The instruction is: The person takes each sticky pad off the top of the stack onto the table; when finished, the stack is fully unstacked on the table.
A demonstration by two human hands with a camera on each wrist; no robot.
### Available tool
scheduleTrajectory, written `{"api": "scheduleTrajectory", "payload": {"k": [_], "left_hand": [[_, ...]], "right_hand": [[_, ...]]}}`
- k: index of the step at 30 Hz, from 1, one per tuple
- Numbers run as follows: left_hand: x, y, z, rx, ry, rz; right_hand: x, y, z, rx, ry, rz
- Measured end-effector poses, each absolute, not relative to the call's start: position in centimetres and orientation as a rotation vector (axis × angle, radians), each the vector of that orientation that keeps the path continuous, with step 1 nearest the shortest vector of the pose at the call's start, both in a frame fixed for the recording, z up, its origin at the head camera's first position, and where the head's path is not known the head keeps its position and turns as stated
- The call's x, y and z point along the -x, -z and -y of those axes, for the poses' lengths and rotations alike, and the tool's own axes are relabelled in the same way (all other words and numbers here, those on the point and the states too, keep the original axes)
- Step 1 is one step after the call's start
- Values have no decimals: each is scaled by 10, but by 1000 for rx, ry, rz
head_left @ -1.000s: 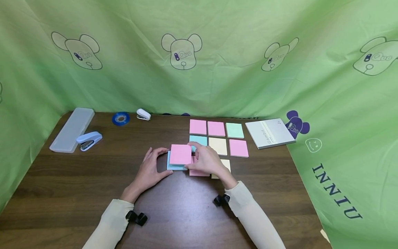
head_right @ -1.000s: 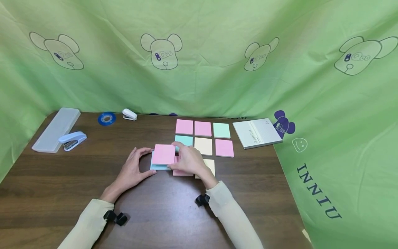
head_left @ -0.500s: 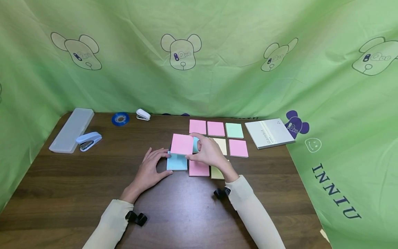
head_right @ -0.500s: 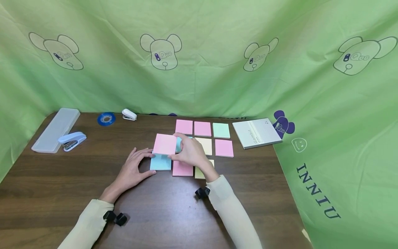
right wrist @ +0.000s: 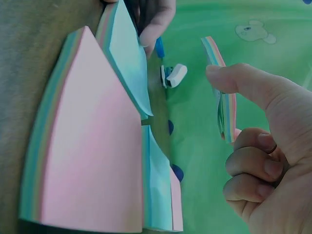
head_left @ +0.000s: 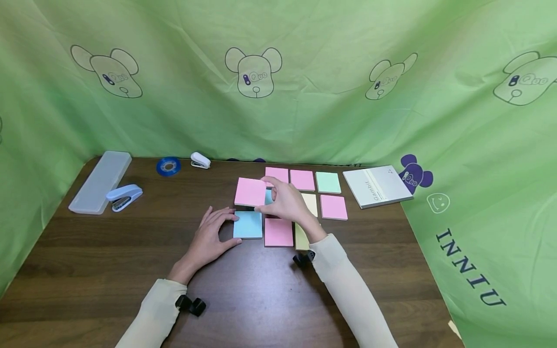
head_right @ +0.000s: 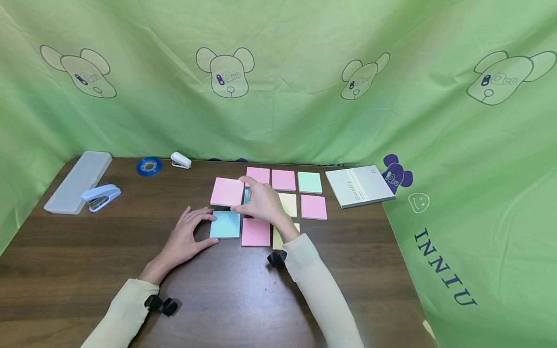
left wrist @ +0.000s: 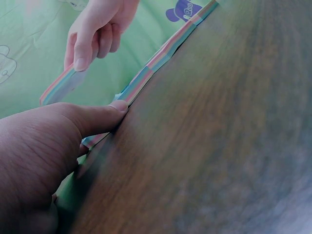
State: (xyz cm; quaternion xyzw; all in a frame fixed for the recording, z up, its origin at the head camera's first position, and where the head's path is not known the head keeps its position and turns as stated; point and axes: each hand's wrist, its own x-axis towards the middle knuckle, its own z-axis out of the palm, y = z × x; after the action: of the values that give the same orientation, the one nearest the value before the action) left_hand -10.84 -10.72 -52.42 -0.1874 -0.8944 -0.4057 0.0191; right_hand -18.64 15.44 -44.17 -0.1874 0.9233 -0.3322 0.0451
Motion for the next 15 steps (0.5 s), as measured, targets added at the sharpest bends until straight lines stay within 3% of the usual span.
{"api": "scheduleTrajectory", "payload": {"k": [15], "left_hand": [[109,524,106,588,1259,2771]], "right_hand": [[214,449,-140,535,884,-2790]]}}
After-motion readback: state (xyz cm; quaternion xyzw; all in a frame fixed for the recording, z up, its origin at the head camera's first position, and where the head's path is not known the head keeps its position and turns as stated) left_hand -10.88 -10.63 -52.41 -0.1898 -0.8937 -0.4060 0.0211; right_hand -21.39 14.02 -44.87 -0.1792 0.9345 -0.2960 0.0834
